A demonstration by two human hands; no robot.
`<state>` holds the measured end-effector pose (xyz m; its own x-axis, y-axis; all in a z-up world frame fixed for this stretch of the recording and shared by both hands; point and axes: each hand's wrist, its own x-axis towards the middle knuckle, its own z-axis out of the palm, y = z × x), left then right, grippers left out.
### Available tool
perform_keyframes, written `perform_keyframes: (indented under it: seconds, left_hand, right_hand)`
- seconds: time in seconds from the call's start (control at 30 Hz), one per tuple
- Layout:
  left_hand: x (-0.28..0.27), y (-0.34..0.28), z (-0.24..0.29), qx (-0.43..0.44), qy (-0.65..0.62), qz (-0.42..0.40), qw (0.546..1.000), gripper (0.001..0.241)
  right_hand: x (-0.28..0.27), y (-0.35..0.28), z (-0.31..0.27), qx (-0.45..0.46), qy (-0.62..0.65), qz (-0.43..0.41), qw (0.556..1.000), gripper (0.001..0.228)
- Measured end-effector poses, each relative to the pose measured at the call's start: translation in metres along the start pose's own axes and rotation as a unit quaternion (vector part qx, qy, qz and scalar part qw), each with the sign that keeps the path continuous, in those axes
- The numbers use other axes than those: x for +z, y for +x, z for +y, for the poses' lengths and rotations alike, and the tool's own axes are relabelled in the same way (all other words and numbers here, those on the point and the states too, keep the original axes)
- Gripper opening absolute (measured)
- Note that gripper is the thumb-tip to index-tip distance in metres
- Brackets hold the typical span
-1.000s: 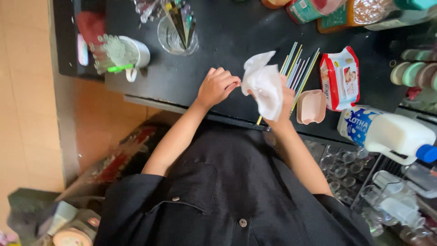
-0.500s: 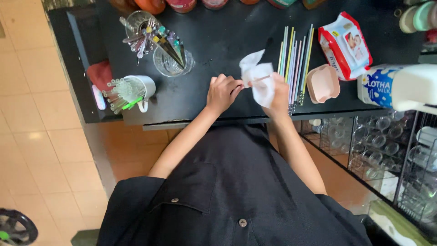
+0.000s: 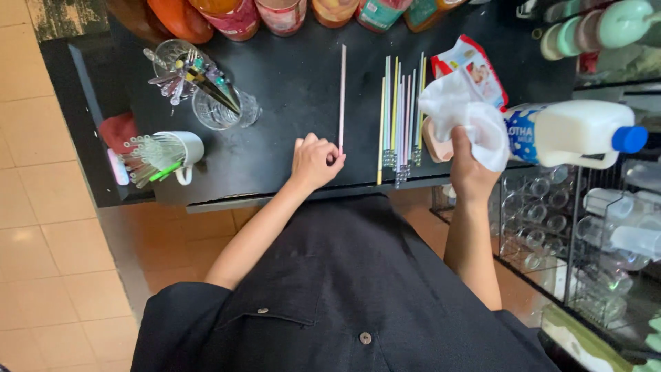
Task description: The recorder is cleaning various reusable glass and metal straws using a cloth and a straw cleaning brush.
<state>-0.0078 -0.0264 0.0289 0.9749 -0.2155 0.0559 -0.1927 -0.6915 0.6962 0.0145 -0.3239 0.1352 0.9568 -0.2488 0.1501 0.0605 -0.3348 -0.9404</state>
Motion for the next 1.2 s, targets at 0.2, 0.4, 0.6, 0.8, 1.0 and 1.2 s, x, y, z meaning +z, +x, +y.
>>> perform_keyframes:
  seconds: [0.2, 0.4, 0.6, 0.8, 1.0, 1.2]
  left_hand:
    - [0.016, 0.012, 0.029, -0.113, 0.028, -0.138, 0.984, 0.031]
    - [-0.096, 0.031, 0.068, -0.014, -0.094, 0.176, 0.98, 0.007]
    - [-0.199, 0.012, 0.048, -0.04, -0.028, 0.405, 0.913, 0.003]
    - [-0.216, 0.02, -0.014, -0.028, 0.013, 0.361, 0.932, 0.038]
    - [-0.237, 0.022, -0.012, -0.013, -0.005, 0.332, 0.943, 0.015]
    - [-0.281, -0.019, -0.014, 0.116, -0.193, 0.54, 0.811, 0.008]
  right_hand:
    - [0.016, 0.018, -0.01, 0.025, -0.096, -0.149, 0.984, 0.023]
    - [0.055, 0.011, 0.001, 0.026, -0.026, -0.333, 0.942, 0.026]
    - [0.096, 0.004, -0.049, 0.119, -0.046, -0.419, 0.899, 0.029]
    - [0.129, -0.02, -0.051, 0.008, 0.002, -0.411, 0.912, 0.033]
    - [0.152, -0.041, -0.049, 0.047, 0.013, -0.394, 0.918, 0.03]
    - [0.166, -0.06, -0.021, 0.091, 0.103, -0.396, 0.908, 0.036]
